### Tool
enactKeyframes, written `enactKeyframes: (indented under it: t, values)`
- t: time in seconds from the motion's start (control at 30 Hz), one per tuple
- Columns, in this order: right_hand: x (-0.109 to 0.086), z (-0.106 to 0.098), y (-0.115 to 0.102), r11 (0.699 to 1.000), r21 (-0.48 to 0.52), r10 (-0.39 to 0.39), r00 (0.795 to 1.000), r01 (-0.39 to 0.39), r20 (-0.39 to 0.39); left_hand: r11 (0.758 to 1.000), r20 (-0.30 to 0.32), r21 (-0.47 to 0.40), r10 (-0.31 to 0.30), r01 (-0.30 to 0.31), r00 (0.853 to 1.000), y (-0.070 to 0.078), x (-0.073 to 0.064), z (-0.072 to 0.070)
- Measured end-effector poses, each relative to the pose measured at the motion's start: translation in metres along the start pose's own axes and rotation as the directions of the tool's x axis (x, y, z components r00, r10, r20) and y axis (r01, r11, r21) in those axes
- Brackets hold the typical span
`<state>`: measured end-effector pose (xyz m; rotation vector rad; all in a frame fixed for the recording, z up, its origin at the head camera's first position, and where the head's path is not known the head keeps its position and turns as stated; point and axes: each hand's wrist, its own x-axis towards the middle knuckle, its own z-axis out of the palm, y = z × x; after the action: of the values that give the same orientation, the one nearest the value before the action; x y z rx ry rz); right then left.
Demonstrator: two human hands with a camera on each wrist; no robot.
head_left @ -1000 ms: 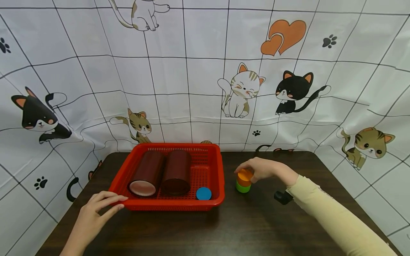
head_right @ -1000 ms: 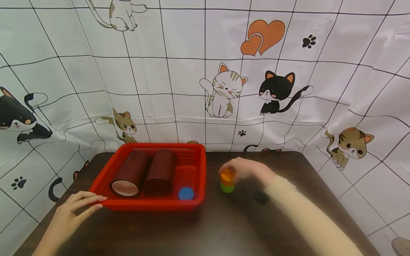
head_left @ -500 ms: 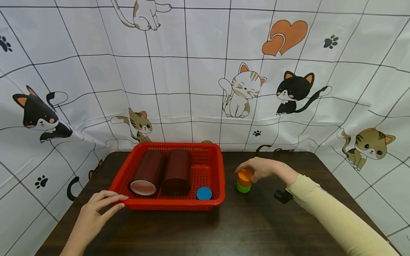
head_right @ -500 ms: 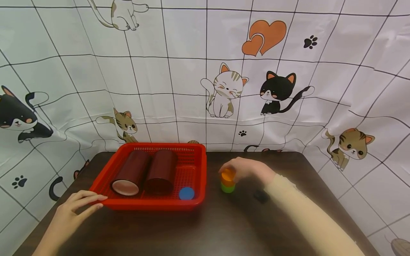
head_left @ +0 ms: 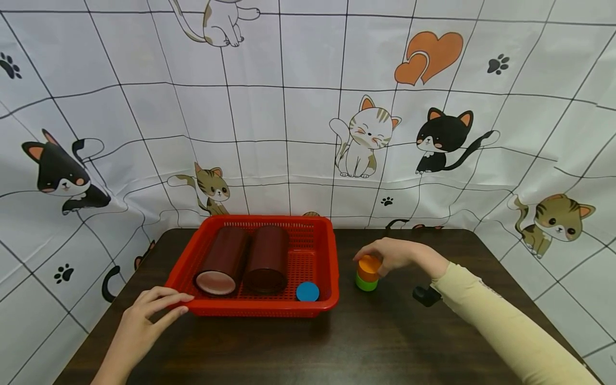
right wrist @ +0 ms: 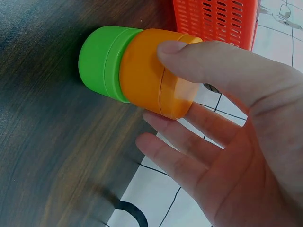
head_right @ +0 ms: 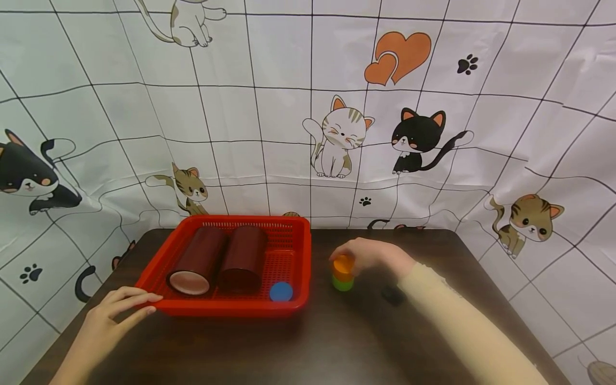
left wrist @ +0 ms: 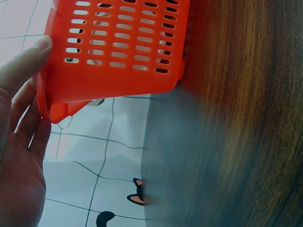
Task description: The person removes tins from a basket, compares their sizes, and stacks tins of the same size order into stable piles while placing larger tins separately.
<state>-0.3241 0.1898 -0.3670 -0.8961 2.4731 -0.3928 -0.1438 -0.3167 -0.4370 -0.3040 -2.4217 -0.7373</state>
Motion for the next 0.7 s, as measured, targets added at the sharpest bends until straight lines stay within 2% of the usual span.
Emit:
enactKeyframes:
  t: [0.4, 0.7]
  values:
    - [0.000, -0.001, 0.000, 0.999, -0.030, -0.021, 1.000, 0.021, -0.011, 1.000, 0.000, 0.000, -0.005, 0.005, 1.000, -0.001, 0.000, 0.000]
    - [-0.002, -0.021, -0.011, 0.999, -0.030, -0.044, 0.999, 0.044, -0.005, 1.000, -0.010, -0.007, 0.006, -0.006, 1.000, -0.002, 0.000, 0.001]
